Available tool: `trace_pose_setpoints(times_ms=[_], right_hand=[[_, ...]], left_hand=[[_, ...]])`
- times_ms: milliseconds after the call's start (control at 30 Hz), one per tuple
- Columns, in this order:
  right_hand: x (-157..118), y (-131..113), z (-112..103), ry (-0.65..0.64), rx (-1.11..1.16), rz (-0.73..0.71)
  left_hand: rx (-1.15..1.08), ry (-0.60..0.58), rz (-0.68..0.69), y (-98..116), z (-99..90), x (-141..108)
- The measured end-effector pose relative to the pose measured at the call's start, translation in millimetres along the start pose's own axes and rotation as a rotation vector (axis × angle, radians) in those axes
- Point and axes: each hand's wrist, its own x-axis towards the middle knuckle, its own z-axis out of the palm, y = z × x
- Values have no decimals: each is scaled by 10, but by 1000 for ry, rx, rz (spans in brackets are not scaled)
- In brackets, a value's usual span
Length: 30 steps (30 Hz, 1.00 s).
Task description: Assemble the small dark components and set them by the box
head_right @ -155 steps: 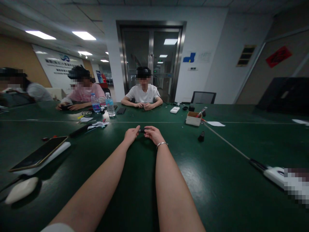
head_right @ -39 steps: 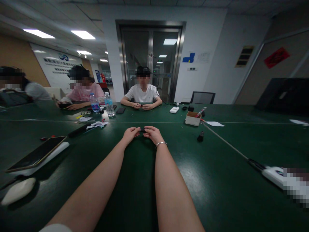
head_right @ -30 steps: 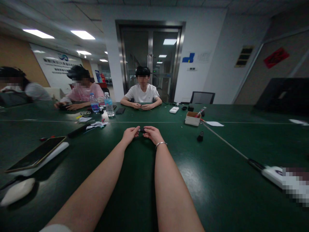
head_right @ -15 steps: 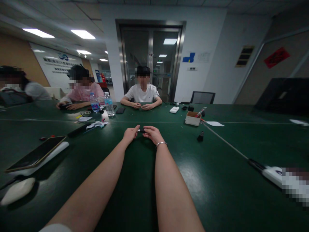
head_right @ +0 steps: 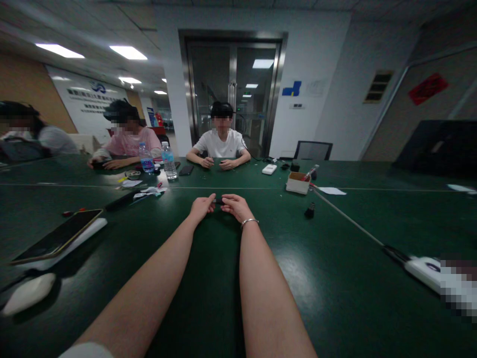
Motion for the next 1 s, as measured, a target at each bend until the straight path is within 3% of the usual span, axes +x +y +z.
trace_pose_setpoints(times_ms=[433,667,1000], right_hand=[[2,-11,13,61,43,7],[20,4,2,75,51,12],[8,-5,-3,100,90,6]], left_hand=[[-138,-20,-9,-78,50,42],[-288,5,48,32,19,-38],[-438,-107,26,53,-17,-43]])
